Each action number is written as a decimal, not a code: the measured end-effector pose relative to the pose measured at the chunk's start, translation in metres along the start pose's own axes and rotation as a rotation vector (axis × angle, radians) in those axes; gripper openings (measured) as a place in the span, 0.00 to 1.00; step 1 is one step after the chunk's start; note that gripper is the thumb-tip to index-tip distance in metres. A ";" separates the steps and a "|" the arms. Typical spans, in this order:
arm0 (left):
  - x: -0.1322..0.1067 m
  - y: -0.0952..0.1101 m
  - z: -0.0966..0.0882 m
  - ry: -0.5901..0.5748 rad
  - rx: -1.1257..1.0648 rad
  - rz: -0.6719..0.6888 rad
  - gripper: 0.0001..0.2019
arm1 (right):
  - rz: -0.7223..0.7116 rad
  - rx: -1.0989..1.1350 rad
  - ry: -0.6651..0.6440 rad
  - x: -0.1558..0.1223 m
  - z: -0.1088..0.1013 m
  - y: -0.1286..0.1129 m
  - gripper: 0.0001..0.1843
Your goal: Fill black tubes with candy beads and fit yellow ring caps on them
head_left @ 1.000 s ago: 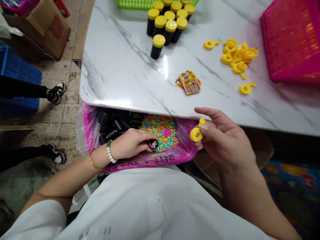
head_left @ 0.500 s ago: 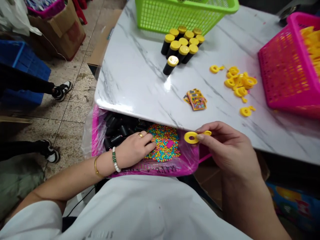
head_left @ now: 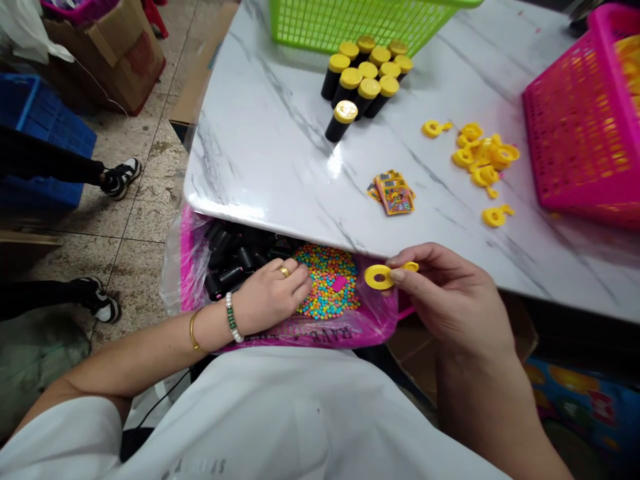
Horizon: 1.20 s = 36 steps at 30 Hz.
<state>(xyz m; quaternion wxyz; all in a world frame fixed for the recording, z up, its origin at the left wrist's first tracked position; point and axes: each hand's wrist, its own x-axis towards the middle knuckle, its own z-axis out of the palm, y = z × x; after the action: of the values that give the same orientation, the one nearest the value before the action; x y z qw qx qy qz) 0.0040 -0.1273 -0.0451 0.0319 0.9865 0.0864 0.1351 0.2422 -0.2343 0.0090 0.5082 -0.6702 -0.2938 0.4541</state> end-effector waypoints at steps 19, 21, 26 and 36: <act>0.012 -0.013 -0.039 0.479 -0.726 -0.341 0.12 | 0.151 0.218 -0.226 0.010 0.030 -0.014 0.15; 0.016 -0.021 -0.044 0.526 -0.576 -0.352 0.11 | 0.115 0.204 -0.237 0.017 0.037 -0.020 0.14; 0.023 -0.041 -0.047 0.442 -0.347 -0.408 0.07 | 0.016 0.117 -0.293 0.039 0.064 -0.040 0.12; 0.024 -0.051 -0.041 0.348 -0.378 -0.450 0.10 | 0.082 0.075 -0.309 0.070 0.094 -0.045 0.15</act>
<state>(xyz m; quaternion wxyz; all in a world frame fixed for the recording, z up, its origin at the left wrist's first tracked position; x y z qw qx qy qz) 0.0077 -0.0711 -0.0038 0.2278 0.8816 0.2796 0.3046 0.1884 -0.1216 0.0238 0.4628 -0.5845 -0.3238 0.5826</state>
